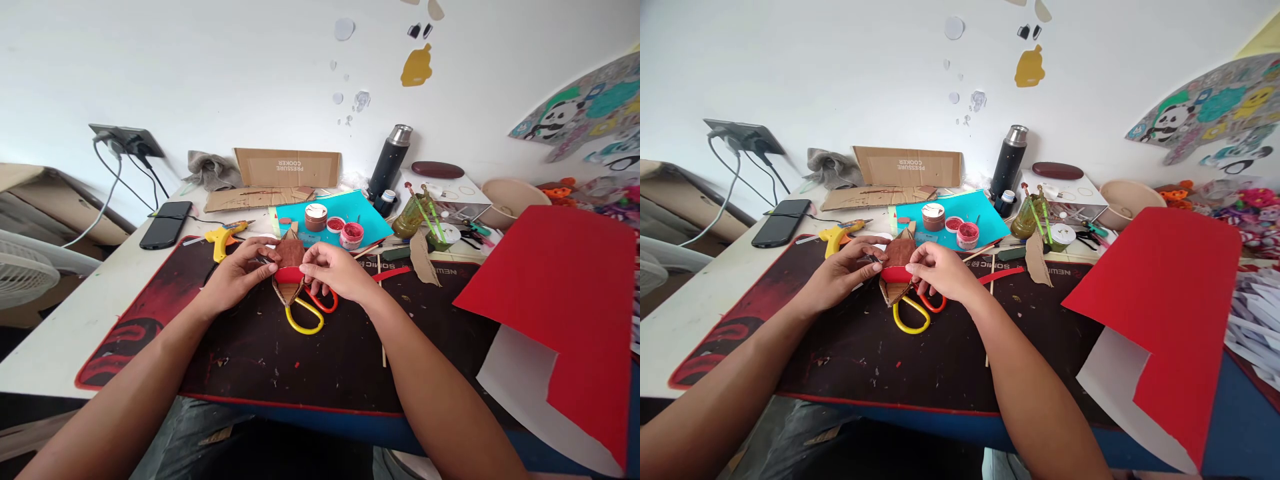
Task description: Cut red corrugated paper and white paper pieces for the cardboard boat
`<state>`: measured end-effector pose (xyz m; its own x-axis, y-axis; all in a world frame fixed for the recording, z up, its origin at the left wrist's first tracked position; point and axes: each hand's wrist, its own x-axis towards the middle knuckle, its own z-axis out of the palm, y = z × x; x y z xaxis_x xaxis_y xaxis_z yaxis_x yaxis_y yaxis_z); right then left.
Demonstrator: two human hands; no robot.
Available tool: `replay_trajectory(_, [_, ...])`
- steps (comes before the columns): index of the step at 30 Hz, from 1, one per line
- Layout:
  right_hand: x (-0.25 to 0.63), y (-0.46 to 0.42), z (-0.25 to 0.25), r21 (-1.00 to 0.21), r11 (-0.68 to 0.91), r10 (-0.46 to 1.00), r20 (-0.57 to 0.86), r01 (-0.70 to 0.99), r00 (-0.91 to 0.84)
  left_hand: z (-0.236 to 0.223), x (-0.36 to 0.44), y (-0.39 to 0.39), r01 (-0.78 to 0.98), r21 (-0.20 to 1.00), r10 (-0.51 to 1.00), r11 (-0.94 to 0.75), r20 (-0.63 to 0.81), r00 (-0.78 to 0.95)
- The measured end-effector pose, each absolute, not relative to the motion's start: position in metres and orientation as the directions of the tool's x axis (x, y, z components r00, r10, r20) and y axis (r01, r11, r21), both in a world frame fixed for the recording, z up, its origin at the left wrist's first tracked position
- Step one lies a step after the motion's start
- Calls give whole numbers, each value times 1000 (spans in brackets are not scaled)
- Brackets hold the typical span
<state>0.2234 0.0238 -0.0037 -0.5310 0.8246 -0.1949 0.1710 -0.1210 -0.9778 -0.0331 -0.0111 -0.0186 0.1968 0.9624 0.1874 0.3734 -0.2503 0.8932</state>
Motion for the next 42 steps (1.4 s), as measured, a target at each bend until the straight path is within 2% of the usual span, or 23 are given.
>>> replay_trajectory(19, [224, 24, -6, -981, -95, 821, -173, 169, -544, -18, -30, -12, 349, 903, 964, -252, 204, 168])
replay_trajectory(28, [222, 22, -6, -980, -107, 823, -181, 166, -538, -18, -30, -13, 317, 923, 969, -216, 164, 184])
replay_trajectory(36, [222, 23, -6, -980, -114, 827, -184, 162, -532, -18, -31, -13, 457, 812, 931, -364, 300, 208])
replay_trajectory(42, [221, 22, -7, -981, -112, 826, -179, 156, -535, -16, -32, -14, 484, 776, 912, -404, 302, 276])
